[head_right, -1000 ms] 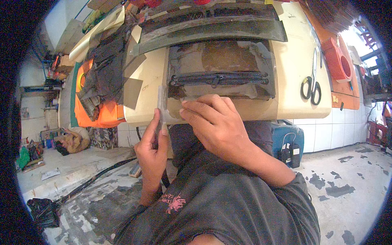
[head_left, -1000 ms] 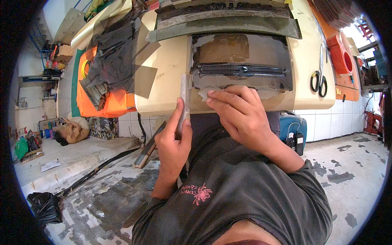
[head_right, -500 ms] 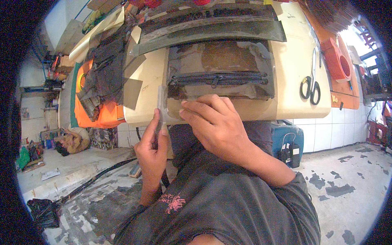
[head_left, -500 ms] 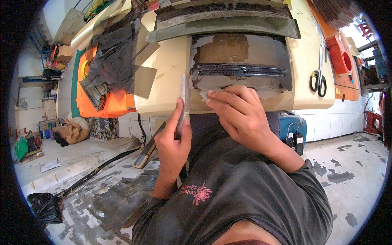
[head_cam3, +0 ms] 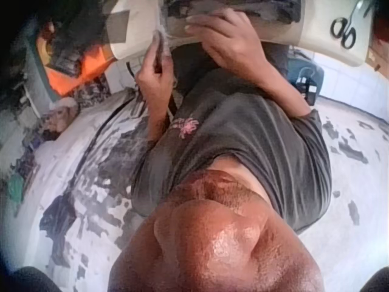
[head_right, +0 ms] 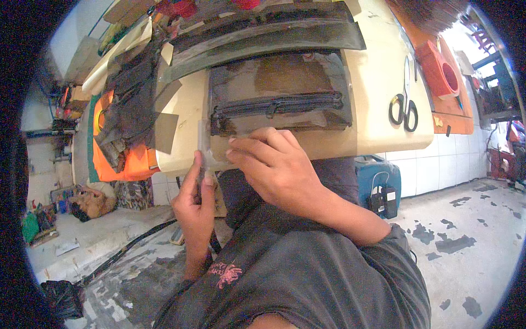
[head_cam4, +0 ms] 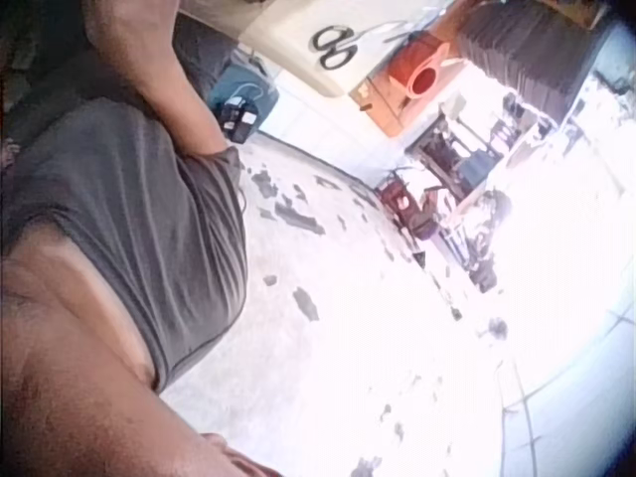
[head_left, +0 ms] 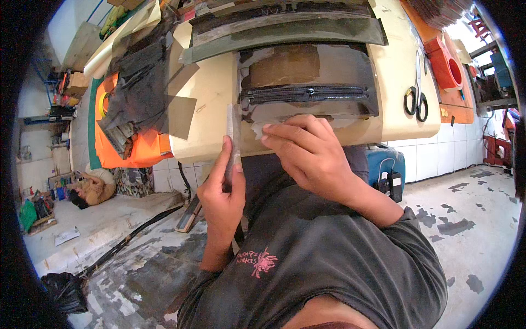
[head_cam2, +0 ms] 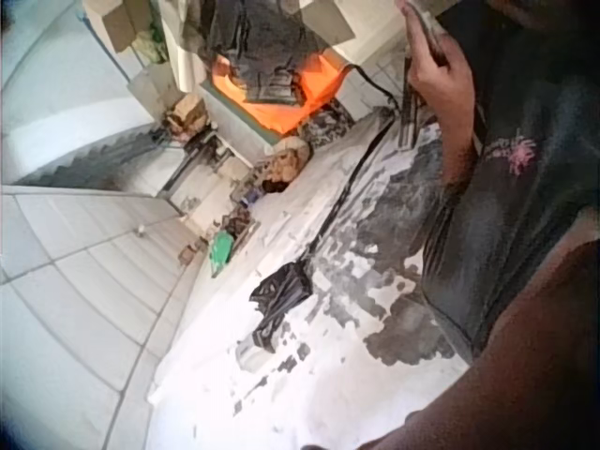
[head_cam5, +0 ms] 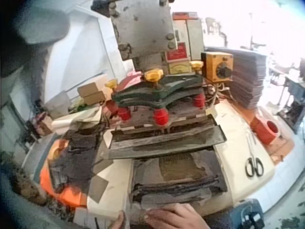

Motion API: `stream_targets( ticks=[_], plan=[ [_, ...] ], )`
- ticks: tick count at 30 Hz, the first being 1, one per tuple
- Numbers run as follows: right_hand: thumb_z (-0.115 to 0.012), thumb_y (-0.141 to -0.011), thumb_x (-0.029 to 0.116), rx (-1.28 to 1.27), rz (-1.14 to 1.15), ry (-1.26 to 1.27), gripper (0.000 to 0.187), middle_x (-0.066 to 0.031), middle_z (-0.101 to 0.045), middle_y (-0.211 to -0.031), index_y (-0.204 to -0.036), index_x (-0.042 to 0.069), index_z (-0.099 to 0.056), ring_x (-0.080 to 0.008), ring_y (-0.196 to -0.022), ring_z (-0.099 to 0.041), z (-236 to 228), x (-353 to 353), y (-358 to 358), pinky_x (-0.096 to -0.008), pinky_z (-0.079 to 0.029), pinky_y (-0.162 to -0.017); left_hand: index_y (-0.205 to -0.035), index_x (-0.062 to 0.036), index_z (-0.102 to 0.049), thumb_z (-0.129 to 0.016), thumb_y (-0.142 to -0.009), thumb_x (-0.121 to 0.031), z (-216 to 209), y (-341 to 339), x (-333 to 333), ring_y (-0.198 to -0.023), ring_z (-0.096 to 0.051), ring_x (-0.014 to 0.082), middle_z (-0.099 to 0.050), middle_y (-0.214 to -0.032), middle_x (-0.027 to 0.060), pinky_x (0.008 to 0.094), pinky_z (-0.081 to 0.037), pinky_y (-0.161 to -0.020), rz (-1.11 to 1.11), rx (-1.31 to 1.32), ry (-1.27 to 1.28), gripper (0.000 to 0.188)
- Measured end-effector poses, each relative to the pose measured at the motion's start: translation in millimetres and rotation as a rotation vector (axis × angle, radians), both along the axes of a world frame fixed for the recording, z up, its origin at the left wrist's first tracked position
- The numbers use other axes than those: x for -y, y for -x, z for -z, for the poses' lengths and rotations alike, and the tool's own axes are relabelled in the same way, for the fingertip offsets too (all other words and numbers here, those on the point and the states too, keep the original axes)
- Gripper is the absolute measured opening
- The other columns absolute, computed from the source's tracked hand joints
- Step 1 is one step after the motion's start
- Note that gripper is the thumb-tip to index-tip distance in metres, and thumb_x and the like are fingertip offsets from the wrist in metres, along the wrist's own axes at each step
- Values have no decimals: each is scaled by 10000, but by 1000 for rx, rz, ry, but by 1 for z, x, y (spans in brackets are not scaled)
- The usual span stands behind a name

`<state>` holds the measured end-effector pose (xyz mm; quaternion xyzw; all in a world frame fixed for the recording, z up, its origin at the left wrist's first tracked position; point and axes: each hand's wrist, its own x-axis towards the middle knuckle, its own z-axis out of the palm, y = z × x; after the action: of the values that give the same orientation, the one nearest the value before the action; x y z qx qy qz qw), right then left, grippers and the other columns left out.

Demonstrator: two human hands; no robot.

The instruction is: The person positions a transparent plastic zipper pouch onto a work platform, presses and aligns the material using a metal ruler, and adjusts the plastic film by hand.

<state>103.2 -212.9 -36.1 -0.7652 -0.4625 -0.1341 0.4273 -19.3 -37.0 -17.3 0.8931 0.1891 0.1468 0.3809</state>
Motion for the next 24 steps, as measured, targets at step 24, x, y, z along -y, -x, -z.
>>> stream_targets(
  ticks=[24],
  plan=[
    [-720,-707,37,-44,-1,3,423,-49,-684,-1235,-1129,70,-721,-265,-1065,-609,4,0,2,-390,-476,-865,-1396,-26,-594,-613,-898,13,-2,0,2,-715,-590,90,-727,-988,223,276,-524,-708,-19,0,-12,499]
  ],
)
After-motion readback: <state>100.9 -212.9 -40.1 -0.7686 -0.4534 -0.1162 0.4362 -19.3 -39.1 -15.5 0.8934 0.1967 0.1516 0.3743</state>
